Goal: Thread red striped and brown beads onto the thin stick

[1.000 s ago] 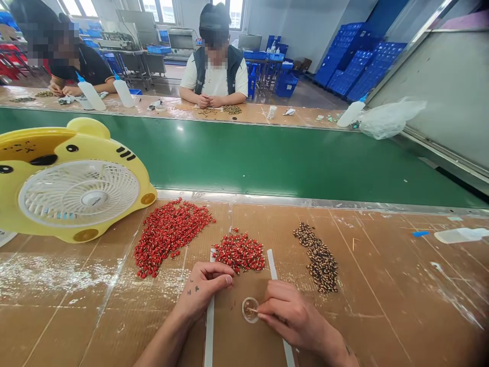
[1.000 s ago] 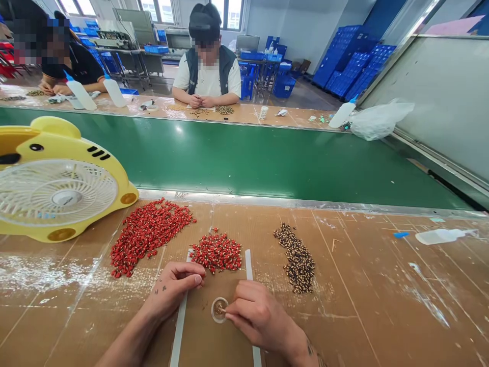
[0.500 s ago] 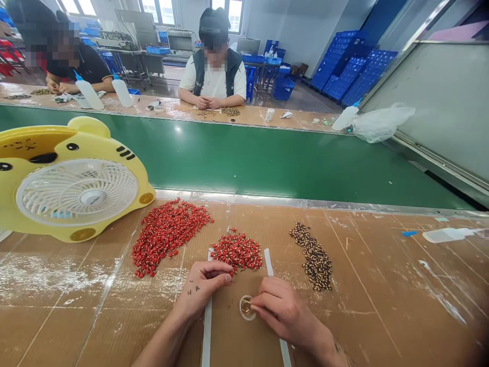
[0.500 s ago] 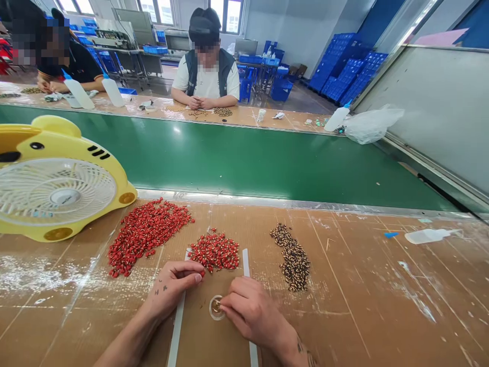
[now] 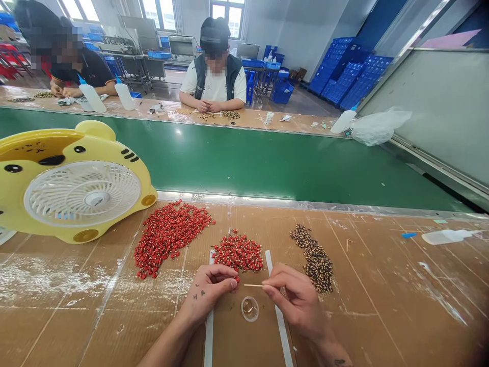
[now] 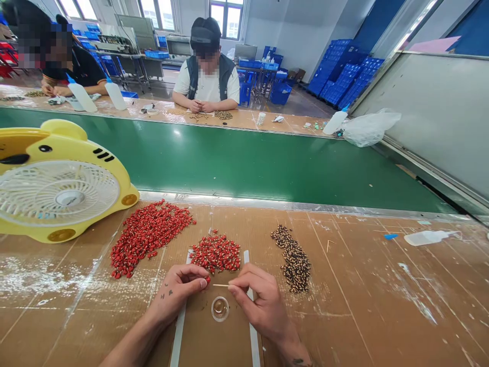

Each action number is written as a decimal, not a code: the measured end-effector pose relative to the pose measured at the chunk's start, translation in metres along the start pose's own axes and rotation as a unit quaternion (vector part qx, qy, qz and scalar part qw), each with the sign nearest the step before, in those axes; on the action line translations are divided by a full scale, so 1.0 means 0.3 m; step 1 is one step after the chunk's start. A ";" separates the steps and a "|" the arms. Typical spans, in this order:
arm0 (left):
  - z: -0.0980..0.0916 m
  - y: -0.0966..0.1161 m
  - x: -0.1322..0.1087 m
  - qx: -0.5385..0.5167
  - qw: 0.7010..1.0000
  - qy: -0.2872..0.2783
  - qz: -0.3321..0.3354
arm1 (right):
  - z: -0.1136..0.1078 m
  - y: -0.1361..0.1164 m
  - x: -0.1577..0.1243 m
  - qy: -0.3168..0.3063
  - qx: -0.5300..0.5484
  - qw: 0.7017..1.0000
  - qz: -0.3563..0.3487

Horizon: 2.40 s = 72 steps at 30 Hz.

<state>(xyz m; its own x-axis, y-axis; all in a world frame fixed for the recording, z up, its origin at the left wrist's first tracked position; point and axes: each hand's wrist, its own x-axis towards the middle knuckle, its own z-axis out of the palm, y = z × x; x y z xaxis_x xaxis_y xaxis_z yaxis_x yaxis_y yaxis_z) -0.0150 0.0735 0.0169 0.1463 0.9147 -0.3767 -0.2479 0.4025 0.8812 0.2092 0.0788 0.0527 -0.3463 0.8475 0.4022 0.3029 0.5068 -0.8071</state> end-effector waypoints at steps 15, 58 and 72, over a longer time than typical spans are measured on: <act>-0.005 -0.004 -0.005 0.006 1.000 -0.016 0.003 | 0.057 0.012 0.017 0.007 -0.020 0.999 0.028; 0.016 -0.013 -0.006 0.050 0.995 -0.005 0.081 | -0.018 0.044 -0.053 -0.088 -0.058 0.986 0.126; -0.013 -0.039 -0.006 0.228 0.918 0.014 0.325 | 0.111 -0.014 0.036 -0.092 -0.068 0.986 0.125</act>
<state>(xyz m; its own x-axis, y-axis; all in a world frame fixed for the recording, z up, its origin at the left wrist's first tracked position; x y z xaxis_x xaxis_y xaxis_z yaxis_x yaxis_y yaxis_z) -0.0162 0.0673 0.0060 0.0826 0.9597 0.2686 0.1547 -0.2786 0.9479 0.1746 0.0807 0.0460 -0.3976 0.9118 0.1028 0.5114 0.3132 -0.8002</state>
